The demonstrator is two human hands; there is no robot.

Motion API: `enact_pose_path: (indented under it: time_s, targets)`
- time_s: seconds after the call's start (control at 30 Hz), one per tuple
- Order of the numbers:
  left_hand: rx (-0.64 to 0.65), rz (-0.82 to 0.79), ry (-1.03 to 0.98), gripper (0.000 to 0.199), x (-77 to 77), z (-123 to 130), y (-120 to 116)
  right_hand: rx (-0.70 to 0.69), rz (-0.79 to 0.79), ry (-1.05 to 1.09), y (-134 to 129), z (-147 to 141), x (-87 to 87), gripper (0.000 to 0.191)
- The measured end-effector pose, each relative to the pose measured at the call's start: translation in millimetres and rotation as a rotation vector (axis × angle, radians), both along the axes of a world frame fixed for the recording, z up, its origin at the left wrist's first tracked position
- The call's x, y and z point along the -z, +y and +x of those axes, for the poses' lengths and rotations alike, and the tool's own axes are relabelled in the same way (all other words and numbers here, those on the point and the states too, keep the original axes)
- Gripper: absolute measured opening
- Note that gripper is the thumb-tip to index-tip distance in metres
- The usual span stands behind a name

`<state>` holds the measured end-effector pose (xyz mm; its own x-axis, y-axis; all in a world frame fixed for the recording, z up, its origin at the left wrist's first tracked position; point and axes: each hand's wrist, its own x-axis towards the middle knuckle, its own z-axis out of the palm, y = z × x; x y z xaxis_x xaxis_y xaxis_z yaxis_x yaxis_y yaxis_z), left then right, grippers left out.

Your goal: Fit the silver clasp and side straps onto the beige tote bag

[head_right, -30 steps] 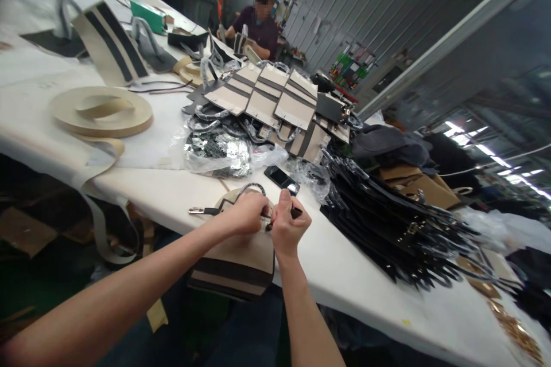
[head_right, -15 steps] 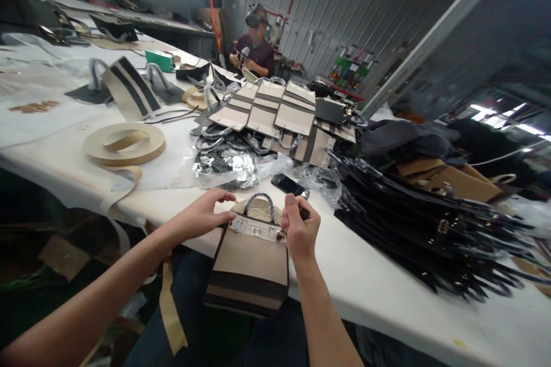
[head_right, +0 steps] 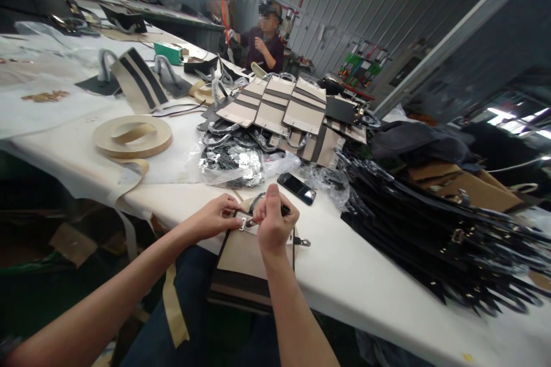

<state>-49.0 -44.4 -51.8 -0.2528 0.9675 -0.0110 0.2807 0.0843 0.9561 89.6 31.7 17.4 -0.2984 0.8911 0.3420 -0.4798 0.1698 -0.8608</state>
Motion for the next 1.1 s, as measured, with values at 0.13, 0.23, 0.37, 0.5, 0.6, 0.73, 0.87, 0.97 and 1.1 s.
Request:
enact_pose_path:
  time_s: [0.13, 0.23, 0.37, 0.5, 0.6, 0.73, 0.87, 0.97, 1.1]
  targets:
    - [0.019, 0.012, -0.045, 0.038, -7.6, 1, -4, 0.004, 0.018, -0.075, 0, -5, 1.8, 0.068]
    - [0.027, 0.028, -0.029, 0.034, -9.9, 3, -3, 0.0, 0.049, -0.148, -4, -6, 3.8, 0.066]
    - [0.042, 0.019, 0.024, 0.033, -9.2, 3, 0, 0.068, 0.092, -0.207, -12, -7, 8.5, 0.063]
    - [0.034, 0.035, 0.019, 0.033, -6.8, 3, 0, 0.112, 0.08, -0.178, -14, -6, 9.7, 0.064]
    - [0.02, 0.033, 0.011, 0.034, -2.6, 5, 1, 0.076, 0.036, -0.117, -10, -3, 8.2, 0.065]
    - [-0.02, 0.026, 0.027, 0.036, 2.5, 7, 2, 0.068, 0.047, -0.129, -8, 0, 7.9, 0.065]
    - [-0.01, 0.033, 0.014, 0.032, -1.1, 7, -1, 0.088, 0.095, -0.22, -12, -2, 9.3, 0.064]
    - [0.028, 0.05, 0.024, 0.029, -5.5, 5, -4, 0.118, 0.131, -0.268, -17, -2, 10.6, 0.063]
    - [0.043, 0.073, 0.067, 0.028, -5.6, 4, -2, 0.108, 0.158, -0.363, -23, 1, 12.2, 0.063]
